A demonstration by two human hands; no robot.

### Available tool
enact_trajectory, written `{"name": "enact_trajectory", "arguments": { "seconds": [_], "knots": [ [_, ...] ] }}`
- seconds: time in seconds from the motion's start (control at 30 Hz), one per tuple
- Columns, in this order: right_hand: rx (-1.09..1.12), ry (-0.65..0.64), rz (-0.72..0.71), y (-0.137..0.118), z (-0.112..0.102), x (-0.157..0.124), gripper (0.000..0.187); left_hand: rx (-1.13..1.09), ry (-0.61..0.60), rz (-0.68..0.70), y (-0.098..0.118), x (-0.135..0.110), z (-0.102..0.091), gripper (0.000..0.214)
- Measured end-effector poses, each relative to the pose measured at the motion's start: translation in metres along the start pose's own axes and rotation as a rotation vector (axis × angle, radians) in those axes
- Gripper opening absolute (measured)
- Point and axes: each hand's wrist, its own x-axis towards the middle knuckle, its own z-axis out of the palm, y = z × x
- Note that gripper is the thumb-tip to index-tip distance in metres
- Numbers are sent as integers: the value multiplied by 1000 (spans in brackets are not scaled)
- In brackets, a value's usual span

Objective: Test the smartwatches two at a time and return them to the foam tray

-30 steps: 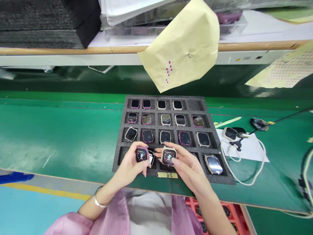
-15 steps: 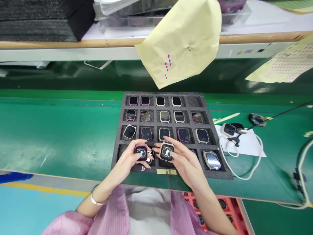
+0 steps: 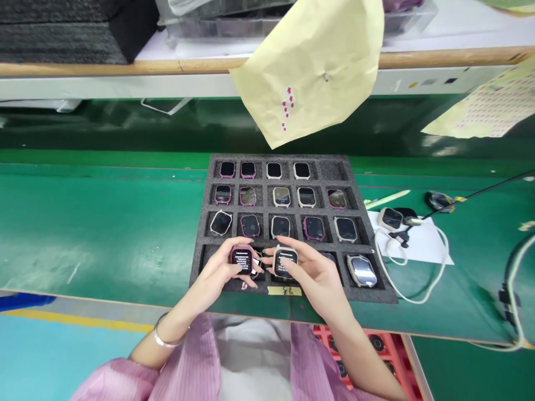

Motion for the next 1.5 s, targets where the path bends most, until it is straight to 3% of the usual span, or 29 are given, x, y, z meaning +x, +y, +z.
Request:
{"name": "enact_trajectory", "arguments": {
  "seconds": [0.13,0.23,0.33,0.5,0.67,0.8,0.93,1.07,1.17,1.3,1.4,1.5],
  "knots": [
    [5,-107,10,-3,1,-3,63,-30,-14,19,2,-1,-1,46],
    [-88,-143,12,-3,-1,-5,63,-61,-19,36,5,-2,-2,48],
    [-394,-168,-73,-5,-4,-5,57,-75,-24,41,8,-5,-4,46],
    [-1040,-197,-375,-13,-11,2,45,-43,-33,48,11,-9,-3,37],
    [-1317,-269,-369,-21,-23,2,52,4,8,64,14,-9,0,29],
    [-1460,-131,-413,-30,-40,-10,38,4,-4,92,12,-8,-4,28],
    [-1667,31,-394,-29,-54,-22,49,-16,-83,132,11,-9,-9,41],
    [-1643,87,-339,-18,-54,-27,55,81,-113,113,15,-12,-12,63],
    [-1516,158,-296,-12,-53,-26,54,231,-86,124,18,-16,-18,64],
    [-1398,233,-270,-13,-58,-23,50,768,14,162,24,-23,-38,59],
    [-1286,158,-237,-18,-64,-23,36,1185,-57,221,35,-26,-50,60],
    [-1185,72,-225,-21,-68,-25,25,1369,-166,235,51,-25,-51,63]
  ]
}}
